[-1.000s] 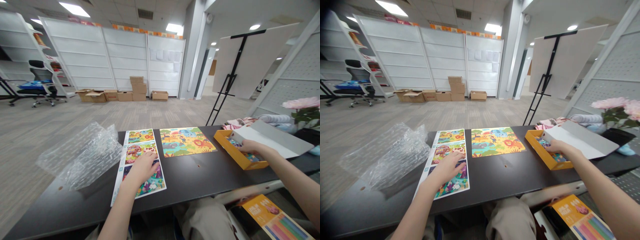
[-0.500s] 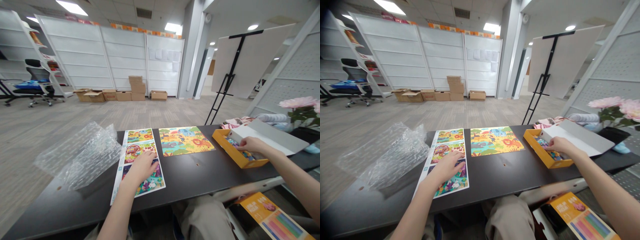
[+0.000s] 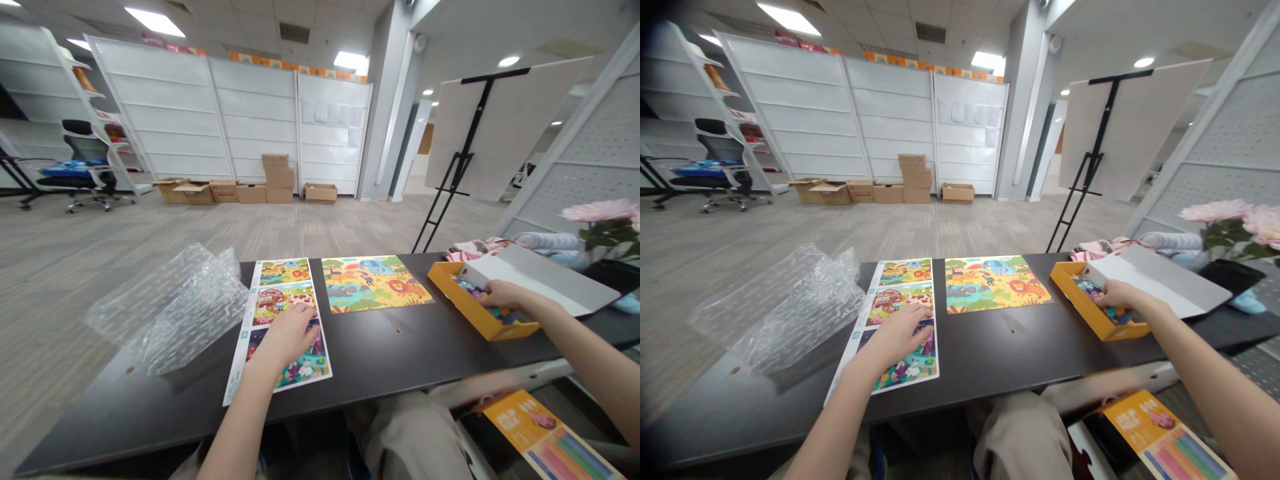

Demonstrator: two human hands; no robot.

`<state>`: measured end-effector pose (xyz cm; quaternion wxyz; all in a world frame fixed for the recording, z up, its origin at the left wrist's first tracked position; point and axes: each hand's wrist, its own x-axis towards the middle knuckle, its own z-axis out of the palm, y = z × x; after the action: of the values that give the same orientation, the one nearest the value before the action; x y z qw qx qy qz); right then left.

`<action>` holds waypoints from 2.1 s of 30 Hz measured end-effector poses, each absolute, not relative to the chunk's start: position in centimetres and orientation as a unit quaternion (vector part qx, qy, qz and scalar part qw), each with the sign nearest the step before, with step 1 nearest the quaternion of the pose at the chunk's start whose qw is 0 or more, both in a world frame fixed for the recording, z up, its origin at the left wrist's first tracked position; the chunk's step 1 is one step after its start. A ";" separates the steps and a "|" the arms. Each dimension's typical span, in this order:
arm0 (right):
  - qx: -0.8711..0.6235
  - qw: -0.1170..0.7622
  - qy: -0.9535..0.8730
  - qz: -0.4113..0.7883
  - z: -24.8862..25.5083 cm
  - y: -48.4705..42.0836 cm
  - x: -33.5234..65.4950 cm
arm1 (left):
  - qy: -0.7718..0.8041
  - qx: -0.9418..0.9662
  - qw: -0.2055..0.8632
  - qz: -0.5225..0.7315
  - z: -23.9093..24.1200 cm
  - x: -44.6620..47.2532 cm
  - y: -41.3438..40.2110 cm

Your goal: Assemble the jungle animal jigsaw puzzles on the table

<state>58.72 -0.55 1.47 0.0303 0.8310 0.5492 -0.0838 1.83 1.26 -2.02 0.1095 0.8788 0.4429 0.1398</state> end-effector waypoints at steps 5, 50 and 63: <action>0.819 -0.032 0.569 -0.070 1.7 -1.1 57.9 | 0.442 0.880 0.105 0.140 -2.1 1.7 1.2; 0.538 -0.239 0.756 -0.286 -1.6 -3.1 28.1 | 0.380 0.878 0.178 0.230 -1.4 4.7 -1.7; 0.569 -0.170 0.796 -0.119 -2.4 -4.4 28.3 | 0.347 0.909 0.174 0.153 -1.4 6.1 -1.7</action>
<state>28.27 -4.39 -2.39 -0.1697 0.5687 0.7960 -0.1187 6.11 -1.65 -1.42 0.1738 0.9086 0.3475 0.1530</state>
